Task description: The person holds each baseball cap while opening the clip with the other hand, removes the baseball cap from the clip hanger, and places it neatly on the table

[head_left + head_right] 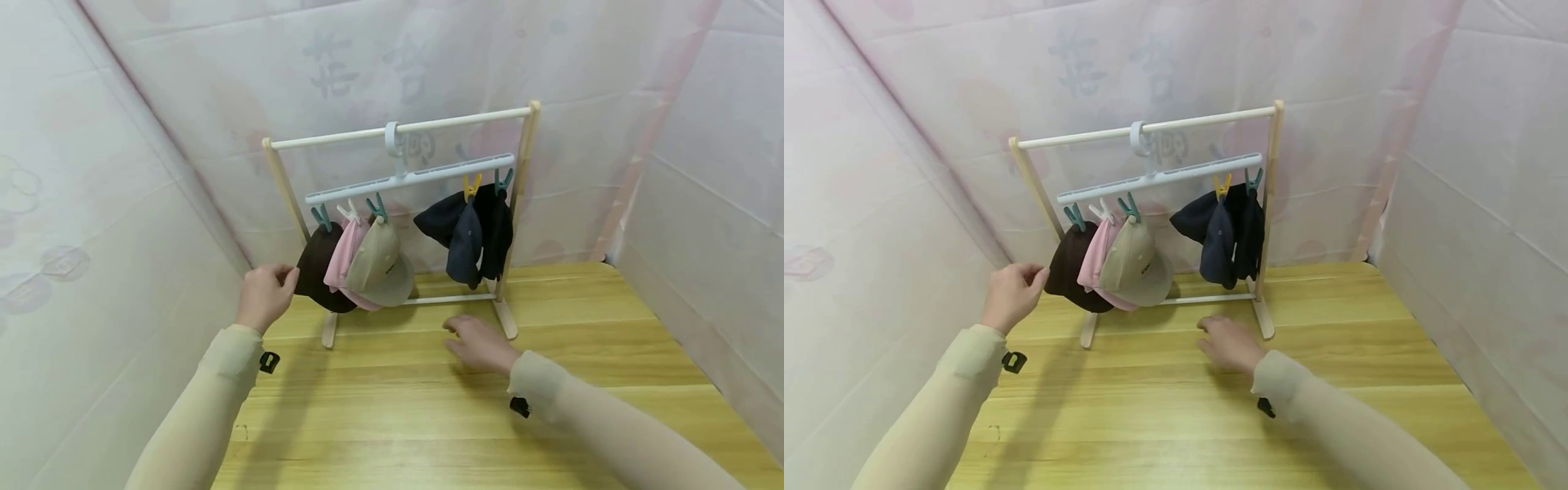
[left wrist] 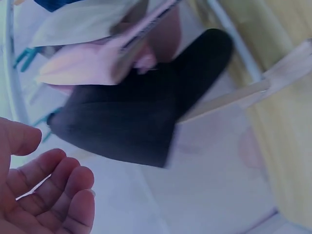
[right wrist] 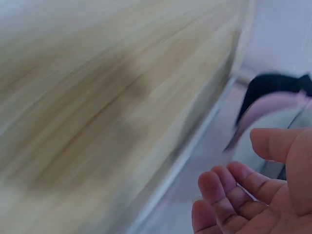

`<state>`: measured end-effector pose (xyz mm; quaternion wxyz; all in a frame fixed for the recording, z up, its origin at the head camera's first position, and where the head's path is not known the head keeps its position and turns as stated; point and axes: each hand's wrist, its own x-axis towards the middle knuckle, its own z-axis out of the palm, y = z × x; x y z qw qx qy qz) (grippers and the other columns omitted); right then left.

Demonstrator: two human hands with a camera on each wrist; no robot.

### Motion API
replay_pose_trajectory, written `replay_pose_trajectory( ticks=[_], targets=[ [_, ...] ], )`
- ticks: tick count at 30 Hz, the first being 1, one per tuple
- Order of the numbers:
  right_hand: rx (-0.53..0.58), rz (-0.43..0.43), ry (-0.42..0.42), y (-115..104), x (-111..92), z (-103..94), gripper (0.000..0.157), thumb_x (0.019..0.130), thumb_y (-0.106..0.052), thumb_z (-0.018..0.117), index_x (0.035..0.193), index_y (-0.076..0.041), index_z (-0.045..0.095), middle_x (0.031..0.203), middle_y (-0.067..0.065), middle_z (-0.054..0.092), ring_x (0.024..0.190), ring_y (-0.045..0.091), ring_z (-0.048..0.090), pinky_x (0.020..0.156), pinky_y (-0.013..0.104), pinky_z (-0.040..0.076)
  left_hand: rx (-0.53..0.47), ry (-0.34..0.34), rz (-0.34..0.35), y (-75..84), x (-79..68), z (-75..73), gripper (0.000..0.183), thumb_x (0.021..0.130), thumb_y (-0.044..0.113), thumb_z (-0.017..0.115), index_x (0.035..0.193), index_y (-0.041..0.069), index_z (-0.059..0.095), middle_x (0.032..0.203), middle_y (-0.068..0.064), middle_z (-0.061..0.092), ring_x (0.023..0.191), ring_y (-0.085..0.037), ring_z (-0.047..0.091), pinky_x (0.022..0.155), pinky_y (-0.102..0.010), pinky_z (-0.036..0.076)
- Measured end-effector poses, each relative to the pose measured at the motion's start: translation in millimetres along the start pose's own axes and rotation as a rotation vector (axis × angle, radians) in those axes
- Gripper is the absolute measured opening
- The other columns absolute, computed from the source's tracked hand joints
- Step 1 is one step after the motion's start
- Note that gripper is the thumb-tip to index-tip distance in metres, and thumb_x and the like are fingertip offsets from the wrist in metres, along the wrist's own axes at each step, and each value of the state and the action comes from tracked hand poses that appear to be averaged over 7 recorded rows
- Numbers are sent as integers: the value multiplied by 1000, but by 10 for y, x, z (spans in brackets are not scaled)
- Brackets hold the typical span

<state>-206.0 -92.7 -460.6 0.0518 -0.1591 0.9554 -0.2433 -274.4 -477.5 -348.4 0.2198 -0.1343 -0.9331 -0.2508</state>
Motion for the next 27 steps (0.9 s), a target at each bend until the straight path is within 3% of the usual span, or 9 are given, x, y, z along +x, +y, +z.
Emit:
replay_pose_trajectory(
  ticks=[6, 13, 20, 22, 24, 27],
  targets=[
    [-15, -121, 45, -603, 200, -189, 27, 96, -28, 59, 119, -15, 63, 113, 1, 64, 96, 14, 61, 81, 34, 51, 1, -60, 4, 260, 320, -104, 32, 95, 26, 58, 108, -2, 67, 96, -17, 68, 85, -32, 64, 76, -47, 51],
    [53, -265, 165, -1278, 587, -531, 22, 96, -22, 59, 114, -12, 66, 98, -4, 65, 85, 7, 60, 73, 27, 51, 16, -147, -46, 478, 660, -90, 44, 97, 31, 53, 122, -6, 58, 106, -21, 64, 97, -36, 60, 85, -49, 48],
    [160, -252, 174, -1709, 952, -700, 23, 98, -23, 54, 114, -9, 62, 98, -1, 66, 82, 9, 62, 74, 26, 51, -26, -252, -153, 505, 960, -37, 57, 98, 37, 49, 133, -9, 48, 126, -28, 56, 116, -41, 54, 96, -50, 44],
    [183, -245, 167, -1787, 1029, -708, 25, 99, -23, 53, 117, -8, 61, 98, -1, 67, 82, 10, 63, 75, 26, 52, -45, -282, -175, 497, 1035, -47, 60, 99, 37, 48, 134, -11, 46, 128, -30, 53, 116, -41, 53, 96, -50, 44],
    [191, -240, 164, -1854, 1091, -711, 27, 99, -22, 52, 120, -7, 60, 100, 1, 67, 84, 11, 63, 77, 26, 52, -77, -306, -201, 494, 1097, -59, 57, 99, 39, 48, 128, -10, 51, 120, -30, 56, 105, -39, 56, 88, -48, 47],
    [186, -235, 165, -1931, 1163, -711, 34, 100, -23, 52, 128, -6, 57, 109, 4, 66, 93, 12, 63, 83, 28, 51, -108, -328, -223, 495, 1170, -77, 47, 98, 42, 49, 102, -4, 61, 93, -21, 60, 80, -32, 57, 70, -41, 48]
  ],
)
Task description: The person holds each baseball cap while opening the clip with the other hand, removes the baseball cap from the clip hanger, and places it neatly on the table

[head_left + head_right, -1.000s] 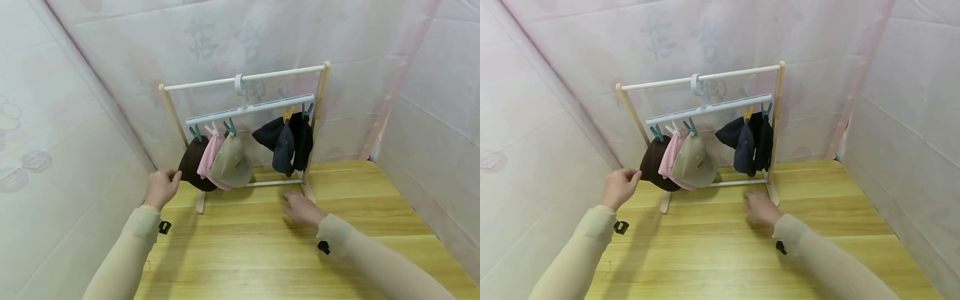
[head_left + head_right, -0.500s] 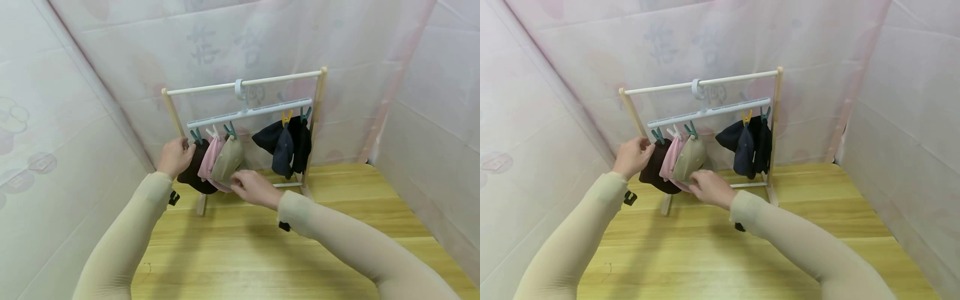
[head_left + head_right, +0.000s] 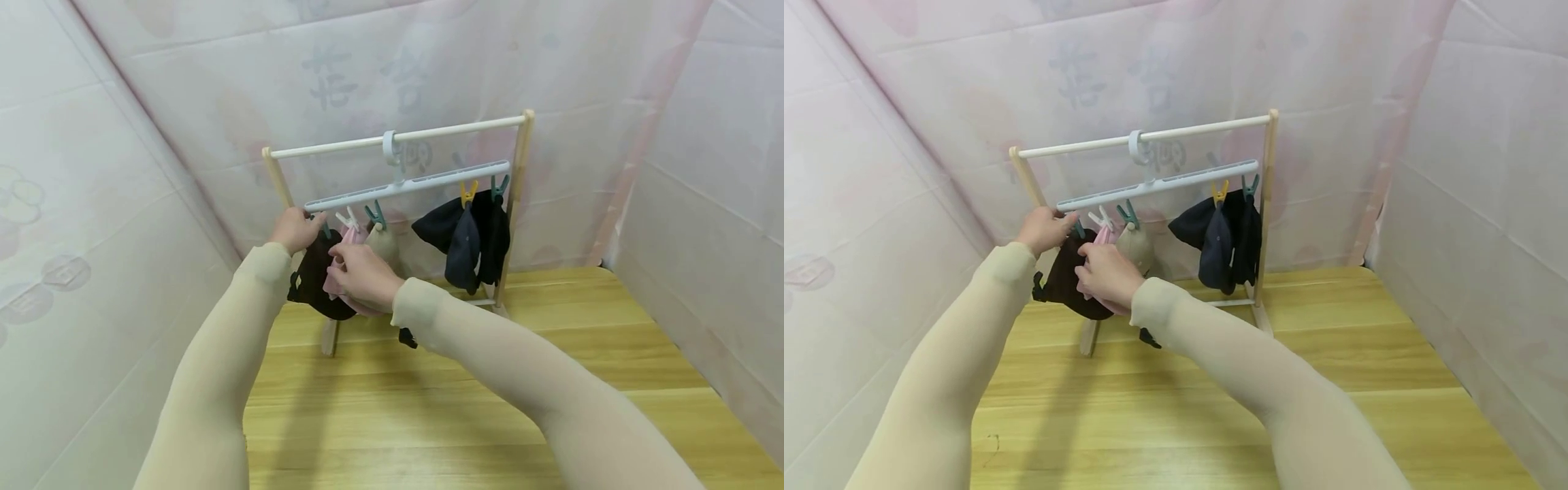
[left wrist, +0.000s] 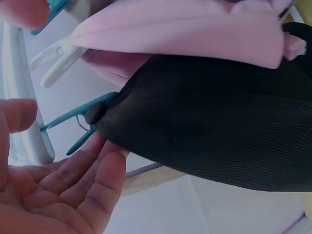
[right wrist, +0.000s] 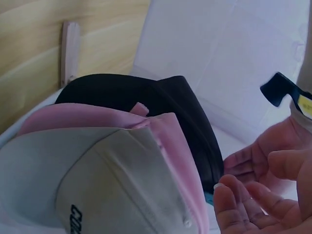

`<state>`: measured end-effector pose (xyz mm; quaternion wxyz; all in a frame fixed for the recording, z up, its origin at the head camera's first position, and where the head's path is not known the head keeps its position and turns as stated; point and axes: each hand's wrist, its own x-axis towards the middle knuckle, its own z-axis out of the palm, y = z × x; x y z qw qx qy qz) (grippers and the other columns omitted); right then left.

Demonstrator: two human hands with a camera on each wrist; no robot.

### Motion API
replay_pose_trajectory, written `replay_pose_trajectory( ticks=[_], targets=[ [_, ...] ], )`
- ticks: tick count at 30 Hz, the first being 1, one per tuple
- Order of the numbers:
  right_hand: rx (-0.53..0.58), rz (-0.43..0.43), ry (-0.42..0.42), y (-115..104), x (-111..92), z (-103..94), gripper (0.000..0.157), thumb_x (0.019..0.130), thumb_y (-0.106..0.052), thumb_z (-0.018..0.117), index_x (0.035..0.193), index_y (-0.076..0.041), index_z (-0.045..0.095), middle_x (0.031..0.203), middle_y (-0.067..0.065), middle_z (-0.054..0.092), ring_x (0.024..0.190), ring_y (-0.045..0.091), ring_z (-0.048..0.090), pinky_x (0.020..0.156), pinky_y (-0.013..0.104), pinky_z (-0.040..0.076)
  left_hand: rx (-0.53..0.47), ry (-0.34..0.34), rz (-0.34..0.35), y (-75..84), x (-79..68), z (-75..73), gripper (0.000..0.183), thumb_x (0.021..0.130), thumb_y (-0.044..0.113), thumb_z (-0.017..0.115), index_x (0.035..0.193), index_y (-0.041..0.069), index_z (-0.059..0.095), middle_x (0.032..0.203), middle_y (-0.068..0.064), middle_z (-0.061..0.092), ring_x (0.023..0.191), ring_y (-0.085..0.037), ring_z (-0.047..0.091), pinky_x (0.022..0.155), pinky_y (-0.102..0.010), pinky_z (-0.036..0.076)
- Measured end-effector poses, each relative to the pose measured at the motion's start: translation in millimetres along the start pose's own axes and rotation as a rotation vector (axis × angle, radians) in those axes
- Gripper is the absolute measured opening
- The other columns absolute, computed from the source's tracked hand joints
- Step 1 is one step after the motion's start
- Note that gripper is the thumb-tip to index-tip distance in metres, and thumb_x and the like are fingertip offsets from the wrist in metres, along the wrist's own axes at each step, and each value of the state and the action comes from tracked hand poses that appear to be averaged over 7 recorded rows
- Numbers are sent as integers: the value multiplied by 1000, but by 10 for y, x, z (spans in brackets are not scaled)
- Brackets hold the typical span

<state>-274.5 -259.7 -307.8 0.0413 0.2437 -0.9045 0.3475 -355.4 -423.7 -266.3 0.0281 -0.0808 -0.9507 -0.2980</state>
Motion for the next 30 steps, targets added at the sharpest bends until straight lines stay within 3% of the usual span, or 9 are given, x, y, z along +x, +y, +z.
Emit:
replay_pose_trajectory(
  ticks=[3, 6, 9, 14, 17, 19, 23, 26, 30],
  targets=[
    [-5, 8, 10, -46, 57, 25, 38, 99, -23, 53, 132, -4, 54, 112, 7, 65, 96, 15, 63, 84, 30, 51, -53, -22, -23, 17, 20, -20, 44, 97, 43, 52, 77, 4, 56, 68, -9, 54, 61, -22, 51, 58, -34, 44],
    [-12, 51, 38, -64, 120, 44, 38, 99, -27, 54, 129, -5, 55, 107, 7, 65, 92, 14, 63, 81, 31, 51, -151, -55, -69, 33, 12, -20, 41, 95, 41, 57, 80, 3, 60, 64, -6, 57, 58, -18, 56, 56, -28, 48],
    [-33, 108, 69, -76, 169, 70, 39, 97, -35, 56, 121, -6, 60, 99, 4, 66, 87, 15, 62, 79, 31, 51, -237, -92, -131, 47, -44, -16, 44, 92, 42, 61, 95, -2, 63, 72, -10, 62, 61, -17, 61, 59, -28, 52],
    [-137, 141, 75, -94, 182, 139, 47, 94, -52, 54, 83, -9, 68, 73, 1, 66, 75, 16, 61, 88, 34, 45, -287, -167, -219, 56, -166, -31, 56, 88, 51, 64, 102, -3, 59, 70, -7, 63, 55, -13, 61, 59, -28, 54],
    [-174, 158, 43, -97, 174, 183, 58, 92, -58, 52, 60, -11, 63, 51, 0, 58, 56, 15, 58, 94, 35, 41, -283, -206, -234, 59, -223, -47, 57, 87, 52, 63, 99, -3, 60, 68, -7, 64, 53, -13, 62, 55, -28, 52],
    [-193, 169, 28, -98, 171, 209, 62, 91, -61, 51, 54, -13, 60, 45, 0, 53, 48, 13, 55, 95, 36, 42, -270, -226, -225, 60, -250, -52, 56, 88, 52, 62, 98, -3, 61, 70, -7, 65, 54, -15, 63, 54, -27, 52],
    [-227, 184, 20, -98, 177, 257, 62, 89, -64, 52, 54, -13, 56, 44, -2, 49, 44, 13, 54, 69, 33, 52, -272, -248, -217, 57, -275, -40, 56, 88, 52, 63, 94, -4, 65, 70, -9, 67, 57, -17, 64, 51, -26, 49],
    [-284, 188, 35, -89, 193, 289, 60, 88, -64, 53, 55, -14, 56, 46, -3, 50, 45, 12, 53, 47, 30, 45, -283, -255, -213, 52, -280, -19, 55, 88, 52, 64, 92, -4, 66, 70, -9, 68, 57, -17, 64, 50, -26, 47],
    [-343, 175, 37, -81, 210, 328, 57, 90, -60, 54, 55, -16, 57, 46, -3, 53, 46, 10, 53, 47, 26, 42, -295, -262, -203, 38, -290, 0, 54, 89, 50, 63, 91, -4, 66, 69, -9, 67, 55, -15, 63, 47, -23, 43]
  ],
)
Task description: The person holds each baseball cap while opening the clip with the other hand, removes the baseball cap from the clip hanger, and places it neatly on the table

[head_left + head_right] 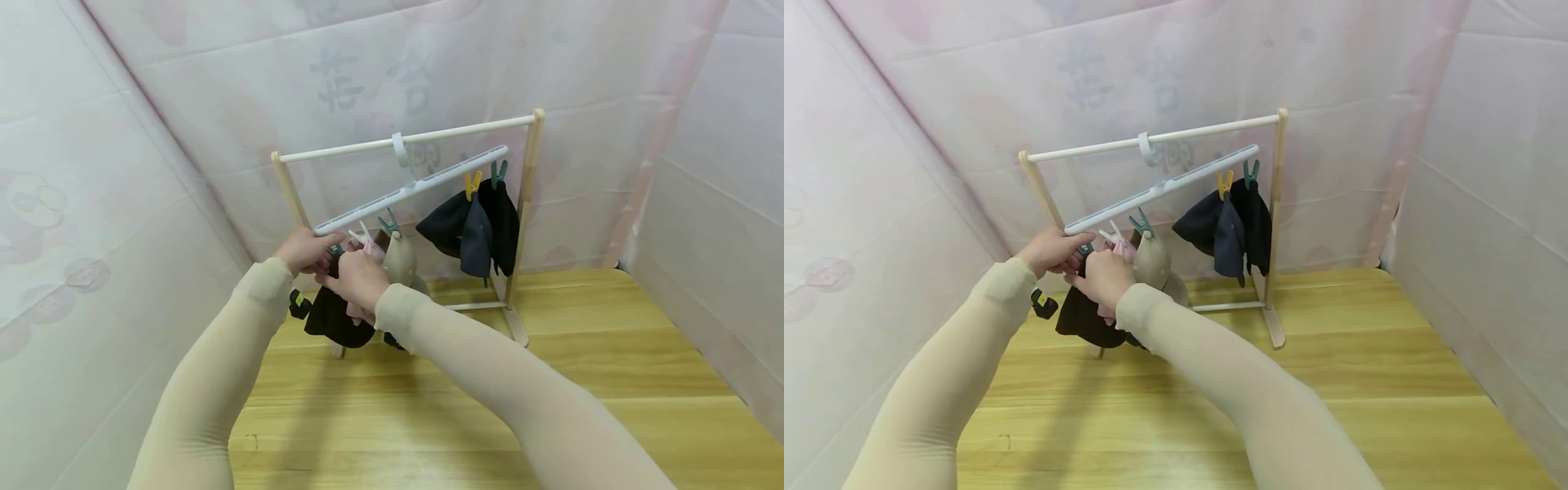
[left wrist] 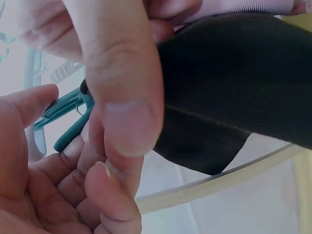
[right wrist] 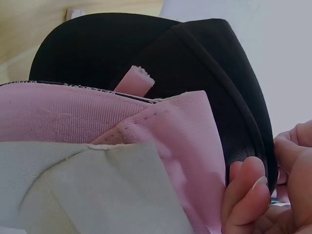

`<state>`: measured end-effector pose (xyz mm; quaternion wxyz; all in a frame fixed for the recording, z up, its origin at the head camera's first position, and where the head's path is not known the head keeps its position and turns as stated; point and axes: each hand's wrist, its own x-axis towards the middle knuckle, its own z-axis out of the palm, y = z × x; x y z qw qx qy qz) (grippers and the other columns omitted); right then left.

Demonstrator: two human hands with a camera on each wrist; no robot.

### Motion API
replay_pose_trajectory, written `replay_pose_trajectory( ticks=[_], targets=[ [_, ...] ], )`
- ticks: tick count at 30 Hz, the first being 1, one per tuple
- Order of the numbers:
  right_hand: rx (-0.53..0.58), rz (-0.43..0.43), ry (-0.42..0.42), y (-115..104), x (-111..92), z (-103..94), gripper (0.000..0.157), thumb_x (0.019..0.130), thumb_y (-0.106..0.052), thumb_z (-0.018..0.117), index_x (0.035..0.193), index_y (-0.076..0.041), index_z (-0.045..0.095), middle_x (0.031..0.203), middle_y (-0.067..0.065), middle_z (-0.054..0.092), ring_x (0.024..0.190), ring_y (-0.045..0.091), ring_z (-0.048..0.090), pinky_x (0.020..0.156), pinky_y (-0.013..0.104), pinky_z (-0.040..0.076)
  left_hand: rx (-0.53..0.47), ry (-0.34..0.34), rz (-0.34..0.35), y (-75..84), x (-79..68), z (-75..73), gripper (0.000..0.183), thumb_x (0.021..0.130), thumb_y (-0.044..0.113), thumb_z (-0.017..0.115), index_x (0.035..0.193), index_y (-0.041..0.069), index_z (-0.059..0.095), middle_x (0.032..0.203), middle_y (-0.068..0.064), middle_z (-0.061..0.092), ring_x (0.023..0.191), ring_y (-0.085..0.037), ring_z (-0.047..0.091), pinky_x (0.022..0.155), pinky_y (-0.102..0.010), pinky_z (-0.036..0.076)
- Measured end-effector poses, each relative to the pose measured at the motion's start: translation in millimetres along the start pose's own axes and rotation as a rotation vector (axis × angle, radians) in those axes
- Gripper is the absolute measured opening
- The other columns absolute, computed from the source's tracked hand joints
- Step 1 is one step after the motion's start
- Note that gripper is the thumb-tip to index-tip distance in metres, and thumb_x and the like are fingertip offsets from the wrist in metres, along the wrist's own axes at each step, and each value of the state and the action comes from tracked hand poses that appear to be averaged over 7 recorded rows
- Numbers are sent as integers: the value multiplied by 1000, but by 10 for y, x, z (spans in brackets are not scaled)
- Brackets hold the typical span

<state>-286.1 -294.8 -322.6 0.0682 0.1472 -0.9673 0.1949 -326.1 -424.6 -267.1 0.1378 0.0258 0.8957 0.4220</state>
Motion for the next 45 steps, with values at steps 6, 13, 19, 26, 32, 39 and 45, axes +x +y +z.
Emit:
replay_pose_trajectory(
  ticks=[6, 13, 19, 26, 32, 39, 45],
  targets=[
    [51, -81, -22, -33, -2, 33, 43, 94, -35, 56, 57, -14, 58, 48, -4, 54, 43, 9, 54, 46, 24, 44, 41, 13, 11, -38, -18, -25, 52, 89, 50, 63, 89, -1, 66, 70, -9, 68, 54, -14, 61, 46, -22, 37],
    [153, -70, -44, -33, -5, 46, 33, 90, -18, 56, 58, -11, 58, 47, -2, 54, 39, 10, 54, 46, 25, 45, 166, 60, 72, -6, -43, -58, 47, 91, 51, 60, 88, 5, 66, 69, -4, 64, 54, -14, 50, 50, -27, 34],
    [152, -80, -38, -19, 5, 57, 36, 92, -18, 55, 58, -11, 57, 48, -2, 54, 42, 10, 54, 50, 24, 45, 188, 99, 130, -7, -32, -50, 44, 91, 46, 61, 82, 3, 64, 64, -1, 61, 59, -15, 48, 55, -29, 37],
    [195, -60, -71, -13, -33, 42, 39, 93, -18, 54, 55, -10, 53, 44, -1, 50, 37, 10, 54, 49, 23, 46, 202, 165, 145, -44, 3, -21, 44, 90, 45, 64, 67, 8, 58, 57, 0, 52, 55, -17, 47, 54, -28, 39],
    [260, -41, -97, -7, -52, 38, 39, 93, -17, 53, 55, -9, 50, 42, 0, 50, 33, 11, 54, 45, 23, 47, 204, 217, 161, -60, 22, -25, 41, 90, 41, 65, 65, 10, 53, 56, 2, 47, 50, -14, 40, 48, -25, 34],
    [274, -42, -105, 1, -59, 0, 38, 95, -18, 53, 57, -8, 55, 44, 2, 54, 34, 11, 54, 47, 22, 48, 218, 242, 186, -62, 44, -35, 38, 90, 40, 65, 69, 8, 59, 60, 0, 61, 55, -16, 57, 49, -24, 39],
    [334, 1, -144, 15, -101, 1, 37, 96, -17, 50, 61, -5, 56, 45, 5, 55, 36, 19, 58, 42, 25, 49, 245, 246, 212, -75, 72, -50, 39, 90, 39, 64, 70, 5, 62, 66, -8, 66, 53, -15, 54, 49, -26, 37]
  ],
)
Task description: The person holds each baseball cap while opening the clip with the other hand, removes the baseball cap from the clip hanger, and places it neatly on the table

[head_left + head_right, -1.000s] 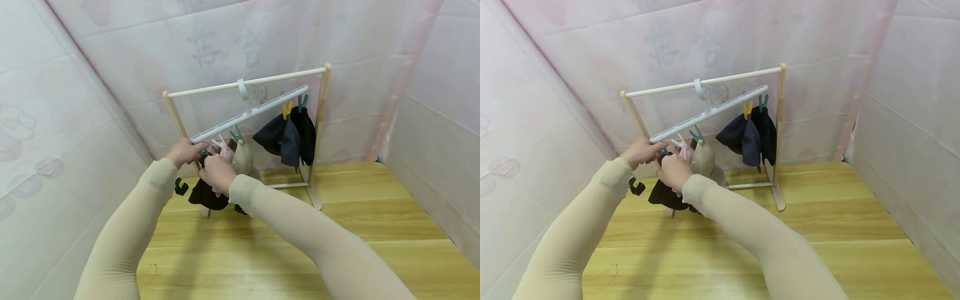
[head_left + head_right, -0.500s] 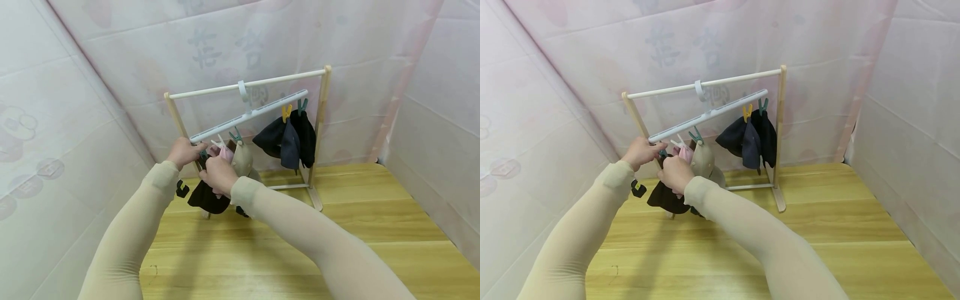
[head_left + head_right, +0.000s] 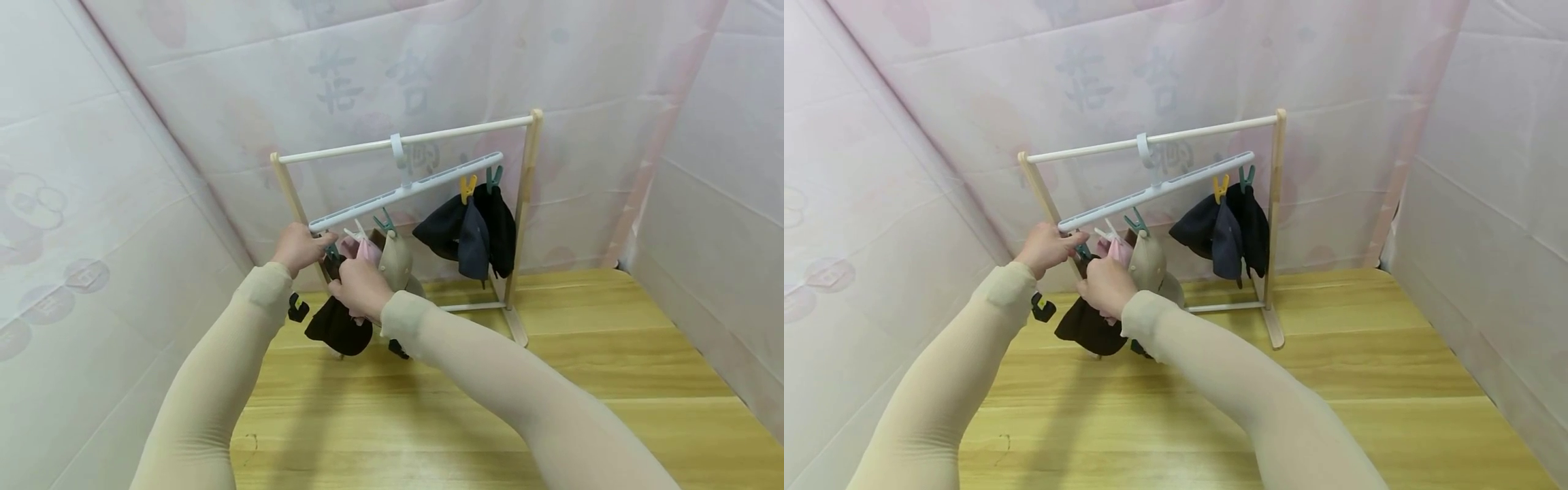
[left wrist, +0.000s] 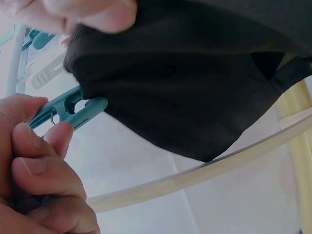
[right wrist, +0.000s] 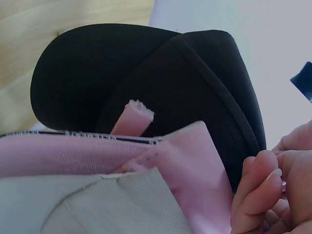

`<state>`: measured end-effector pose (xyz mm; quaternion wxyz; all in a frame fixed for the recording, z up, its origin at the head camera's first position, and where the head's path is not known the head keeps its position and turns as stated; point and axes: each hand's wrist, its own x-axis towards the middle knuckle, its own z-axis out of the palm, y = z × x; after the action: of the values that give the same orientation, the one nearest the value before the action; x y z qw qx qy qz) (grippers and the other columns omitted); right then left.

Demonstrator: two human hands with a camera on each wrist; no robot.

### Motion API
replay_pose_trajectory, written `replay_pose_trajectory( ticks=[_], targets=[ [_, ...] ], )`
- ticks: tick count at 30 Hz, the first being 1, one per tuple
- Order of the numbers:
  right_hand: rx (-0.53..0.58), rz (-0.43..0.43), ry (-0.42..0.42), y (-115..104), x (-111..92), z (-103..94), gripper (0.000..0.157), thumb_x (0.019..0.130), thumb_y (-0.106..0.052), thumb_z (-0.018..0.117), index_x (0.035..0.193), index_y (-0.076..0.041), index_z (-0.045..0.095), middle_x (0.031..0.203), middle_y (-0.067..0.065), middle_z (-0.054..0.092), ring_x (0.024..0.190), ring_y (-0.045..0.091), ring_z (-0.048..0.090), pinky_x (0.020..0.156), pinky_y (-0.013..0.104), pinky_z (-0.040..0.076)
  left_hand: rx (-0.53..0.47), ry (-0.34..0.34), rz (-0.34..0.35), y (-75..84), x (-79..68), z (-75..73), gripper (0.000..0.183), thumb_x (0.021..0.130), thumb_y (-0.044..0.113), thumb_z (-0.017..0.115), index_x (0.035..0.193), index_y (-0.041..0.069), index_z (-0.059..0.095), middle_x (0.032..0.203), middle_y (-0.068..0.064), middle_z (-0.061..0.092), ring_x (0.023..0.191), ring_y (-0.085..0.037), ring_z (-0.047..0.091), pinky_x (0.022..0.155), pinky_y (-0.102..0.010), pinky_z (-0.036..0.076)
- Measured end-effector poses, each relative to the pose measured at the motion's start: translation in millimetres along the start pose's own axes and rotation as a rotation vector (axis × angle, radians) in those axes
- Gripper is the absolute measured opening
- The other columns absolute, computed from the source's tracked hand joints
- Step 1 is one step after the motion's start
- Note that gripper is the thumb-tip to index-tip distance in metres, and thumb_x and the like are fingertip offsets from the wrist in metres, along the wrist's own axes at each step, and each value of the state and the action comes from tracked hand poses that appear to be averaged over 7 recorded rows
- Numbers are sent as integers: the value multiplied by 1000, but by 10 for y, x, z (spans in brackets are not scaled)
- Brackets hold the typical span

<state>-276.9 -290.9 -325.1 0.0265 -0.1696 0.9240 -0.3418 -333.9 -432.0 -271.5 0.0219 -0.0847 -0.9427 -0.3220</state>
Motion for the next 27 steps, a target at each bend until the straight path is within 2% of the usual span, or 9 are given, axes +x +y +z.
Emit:
replay_pose_trajectory(
  ticks=[3, 6, 13, 20, 24, 27],
  targets=[
    [-10, -1, 1, 25, -47, 11, 35, 95, -16, 50, 62, -5, 57, 43, 4, 55, 35, 18, 57, 42, 24, 49, 14, 4, 4, -9, -7, 7, 41, 90, 40, 63, 67, 7, 60, 61, -7, 60, 50, -13, 44, 46, -26, 33],
    [-75, -47, 32, 43, -100, 2, 37, 94, -17, 51, 59, -7, 56, 41, 1, 53, 32, 12, 53, 45, 22, 47, 18, 9, -3, -11, -14, 16, 42, 90, 41, 63, 63, 10, 55, 56, 1, 46, 49, -13, 37, 45, -26, 31],
    [-137, -157, 101, 32, -248, -79, 39, 90, -18, 55, 52, -11, 50, 42, -2, 48, 33, 9, 48, 41, 24, 41, 27, 20, 4, -16, 11, 12, 40, 91, 39, 63, 72, 4, 63, 58, 0, 54, 49, -12, 41, 46, -26, 32],
    [-130, -198, 136, 44, -379, -127, 37, 86, -18, 57, 52, -13, 45, 42, -6, 40, 35, 6, 38, 40, 22, 33, 131, 120, 43, -32, 65, 26, 47, 91, 41, 60, 57, 12, 47, 49, 5, 33, 45, -11, 31, 42, -25, 27],
    [-126, -220, 146, 73, -446, -127, 38, 85, -16, 57, 50, -13, 41, 43, -8, 32, 37, 5, 30, 41, 21, 29, 187, 188, 44, -35, 68, 57, 54, 93, 44, 56, 53, 13, 39, 46, 5, 30, 43, -11, 29, 39, -26, 25],
    [-97, -239, 138, 86, -486, -124, 38, 85, -14, 57, 51, -13, 40, 43, -8, 32, 37, 5, 30, 41, 21, 29, 192, 223, 16, -33, 81, 70, 56, 93, 46, 55, 52, 13, 38, 45, 4, 31, 41, -11, 28, 37, -25, 23]
  ],
)
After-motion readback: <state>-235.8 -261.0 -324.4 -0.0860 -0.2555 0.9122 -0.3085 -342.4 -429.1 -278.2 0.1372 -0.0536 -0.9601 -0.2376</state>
